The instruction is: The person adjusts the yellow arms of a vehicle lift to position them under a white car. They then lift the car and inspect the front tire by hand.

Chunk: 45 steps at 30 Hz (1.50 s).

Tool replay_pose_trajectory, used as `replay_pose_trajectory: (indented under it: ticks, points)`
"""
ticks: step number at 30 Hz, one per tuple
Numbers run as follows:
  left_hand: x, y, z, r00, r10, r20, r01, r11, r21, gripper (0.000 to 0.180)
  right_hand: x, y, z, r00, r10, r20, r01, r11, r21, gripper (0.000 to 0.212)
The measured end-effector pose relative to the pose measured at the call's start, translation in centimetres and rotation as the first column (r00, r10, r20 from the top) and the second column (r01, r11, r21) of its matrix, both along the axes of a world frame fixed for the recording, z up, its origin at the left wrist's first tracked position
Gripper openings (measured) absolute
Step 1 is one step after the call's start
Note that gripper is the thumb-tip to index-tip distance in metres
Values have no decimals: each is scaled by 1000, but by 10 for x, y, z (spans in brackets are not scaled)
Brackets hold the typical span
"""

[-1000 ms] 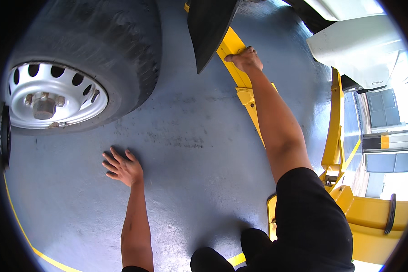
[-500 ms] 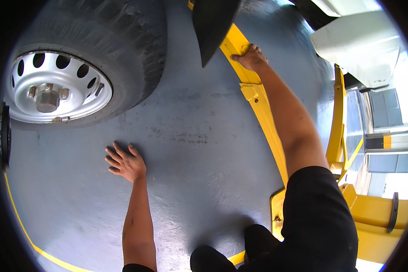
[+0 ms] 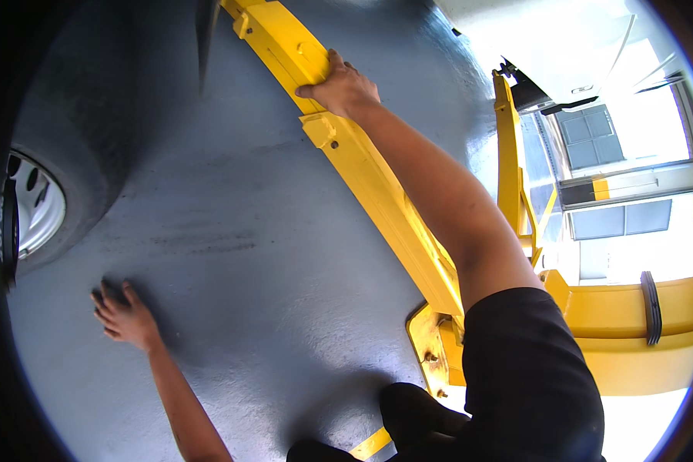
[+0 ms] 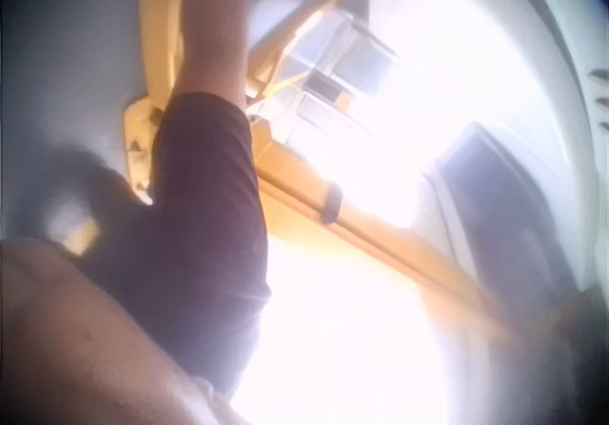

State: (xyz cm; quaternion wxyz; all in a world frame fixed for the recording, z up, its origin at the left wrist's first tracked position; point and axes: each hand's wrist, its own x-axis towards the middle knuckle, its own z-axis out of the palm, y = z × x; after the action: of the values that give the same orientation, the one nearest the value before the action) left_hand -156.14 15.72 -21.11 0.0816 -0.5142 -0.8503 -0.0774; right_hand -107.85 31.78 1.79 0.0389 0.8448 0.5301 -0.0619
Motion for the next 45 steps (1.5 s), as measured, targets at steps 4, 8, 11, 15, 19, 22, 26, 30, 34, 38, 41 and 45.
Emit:
replay_pose_trajectory:
  ticks: [4,8,11,15,19,22,26,30,34,38,41,45]
  points:
    - [160,-20,82,413,-429,803,21,886,462,30,18,-2,-12,999,16,-35,-15,999,45,108]
    - [335,-4,72,-707,-71,703,321,855,408,62,14,11,-20,995,93,-23,-89,987,131,104]
    - [376,9,64,-783,118,611,443,795,415,75,16,9,-21,992,112,-64,-101,982,158,99]
    - [381,11,56,-826,267,497,507,738,445,74,18,4,-12,962,117,-246,-73,981,179,98]
    - [384,12,46,-851,356,386,511,733,449,75,24,3,-23,955,54,-291,3,982,191,96]
    - [388,14,39,-850,402,340,523,716,461,79,22,7,-25,974,100,-204,-57,977,206,95]
    - [379,16,42,-870,363,334,490,713,501,87,-14,-5,-12,945,-41,-325,87,988,131,91]
    - [381,18,44,-864,365,347,498,718,486,84,-3,-3,-15,963,-18,-269,58,989,139,96]
    - [389,17,48,-857,377,350,505,747,432,77,10,1,-16,990,4,-142,16,990,142,100]
    - [388,18,48,-845,382,374,521,748,412,74,-16,-3,-5,985,-58,-162,71,995,71,97]
    - [393,21,50,-844,355,402,512,755,410,70,-9,0,-7,992,-34,-118,44,996,80,99]
    - [380,23,45,-764,219,606,551,710,438,62,4,3,-9,997,78,1,-77,990,120,103]
